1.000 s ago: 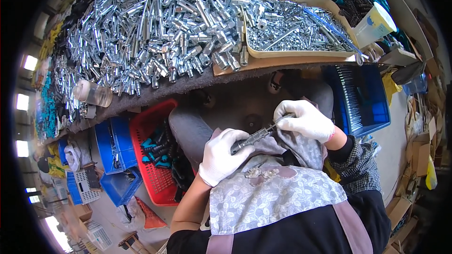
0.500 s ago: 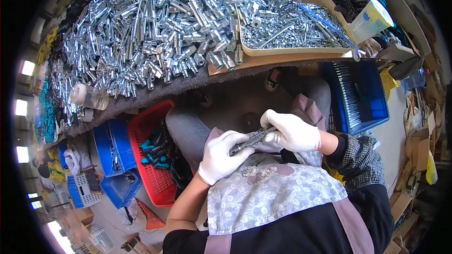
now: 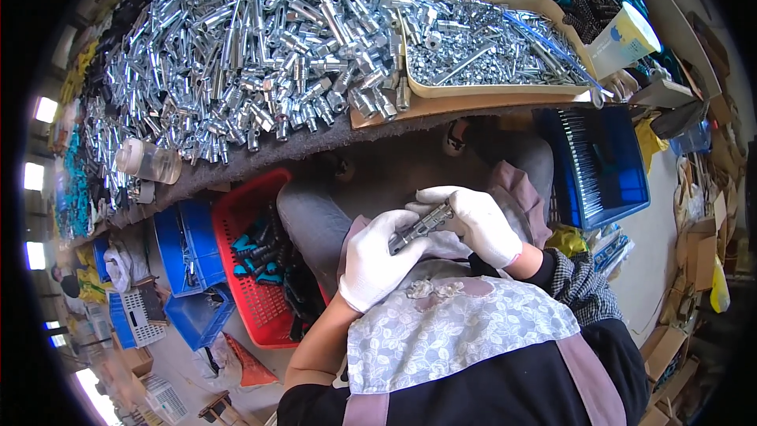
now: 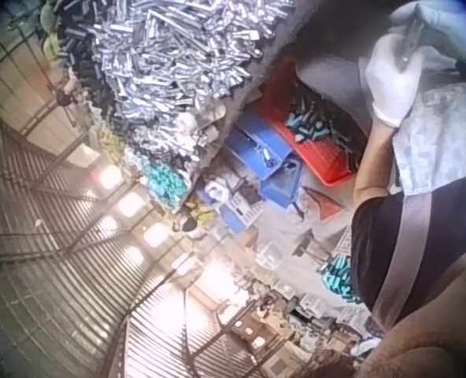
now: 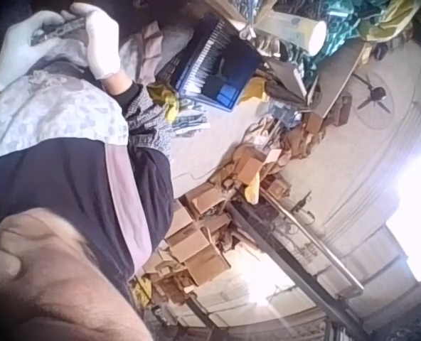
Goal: Assembling a manual tool by fitting internal metal components and a plastic handle grip.
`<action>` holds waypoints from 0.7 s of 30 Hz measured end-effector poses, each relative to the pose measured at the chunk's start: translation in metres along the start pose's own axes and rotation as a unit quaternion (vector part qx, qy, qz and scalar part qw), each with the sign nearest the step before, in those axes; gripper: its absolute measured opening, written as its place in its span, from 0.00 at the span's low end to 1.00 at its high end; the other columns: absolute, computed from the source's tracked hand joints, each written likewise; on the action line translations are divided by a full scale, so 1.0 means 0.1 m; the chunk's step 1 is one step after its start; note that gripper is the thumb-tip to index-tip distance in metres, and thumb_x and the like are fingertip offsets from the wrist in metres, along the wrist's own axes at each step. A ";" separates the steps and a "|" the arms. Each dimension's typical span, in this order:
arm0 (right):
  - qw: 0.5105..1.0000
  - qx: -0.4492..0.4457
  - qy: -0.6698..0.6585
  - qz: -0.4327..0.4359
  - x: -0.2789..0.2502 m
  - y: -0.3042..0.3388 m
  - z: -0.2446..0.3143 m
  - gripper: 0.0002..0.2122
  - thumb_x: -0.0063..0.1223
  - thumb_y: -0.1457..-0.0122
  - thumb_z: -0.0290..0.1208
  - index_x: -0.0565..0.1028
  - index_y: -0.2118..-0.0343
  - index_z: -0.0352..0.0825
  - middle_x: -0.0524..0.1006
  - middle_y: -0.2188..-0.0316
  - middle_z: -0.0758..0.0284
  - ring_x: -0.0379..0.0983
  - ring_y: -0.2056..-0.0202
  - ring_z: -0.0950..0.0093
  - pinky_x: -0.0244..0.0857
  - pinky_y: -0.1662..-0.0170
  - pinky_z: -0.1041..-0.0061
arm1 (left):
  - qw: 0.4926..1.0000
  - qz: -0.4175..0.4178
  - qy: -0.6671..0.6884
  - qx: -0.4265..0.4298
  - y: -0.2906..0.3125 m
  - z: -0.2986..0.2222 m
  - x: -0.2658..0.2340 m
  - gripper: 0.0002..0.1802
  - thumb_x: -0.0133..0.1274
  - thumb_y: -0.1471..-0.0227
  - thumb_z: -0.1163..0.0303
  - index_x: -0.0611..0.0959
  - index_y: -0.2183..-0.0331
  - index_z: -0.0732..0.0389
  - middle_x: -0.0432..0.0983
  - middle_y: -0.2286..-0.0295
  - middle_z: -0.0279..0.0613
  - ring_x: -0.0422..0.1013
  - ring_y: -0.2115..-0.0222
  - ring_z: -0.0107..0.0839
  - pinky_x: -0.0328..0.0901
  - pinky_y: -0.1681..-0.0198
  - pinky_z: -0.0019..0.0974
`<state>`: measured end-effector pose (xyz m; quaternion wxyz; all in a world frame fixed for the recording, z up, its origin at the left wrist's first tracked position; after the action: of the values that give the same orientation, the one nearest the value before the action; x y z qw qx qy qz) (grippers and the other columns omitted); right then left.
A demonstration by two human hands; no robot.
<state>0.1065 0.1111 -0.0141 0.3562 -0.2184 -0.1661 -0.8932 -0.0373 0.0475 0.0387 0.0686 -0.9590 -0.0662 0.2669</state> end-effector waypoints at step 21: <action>0.652 -0.300 0.648 -0.256 -1.35 -1.17 2.83 0.10 0.52 0.41 0.35 0.81 0.65 0.34 0.80 0.67 0.57 0.78 0.63 0.58 0.70 0.59 0.66 | 0.991 -0.040 0.090 -0.088 -0.11 0.31 -0.01 0.16 0.65 0.54 0.74 0.84 0.62 0.70 0.82 0.70 0.51 0.79 0.71 0.35 0.71 0.64 0.34</action>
<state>0.1882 0.3962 0.1410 0.0460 0.3717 0.3347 -0.8647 -0.0551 0.0609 0.0150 0.0006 -0.9780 -0.1214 0.1694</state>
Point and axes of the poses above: each hand's wrist, its own y-axis away from the middle knuckle, its own x-axis out of the palm, z = x × y, the point moved 7 cm from there along -y, towards the middle knuckle
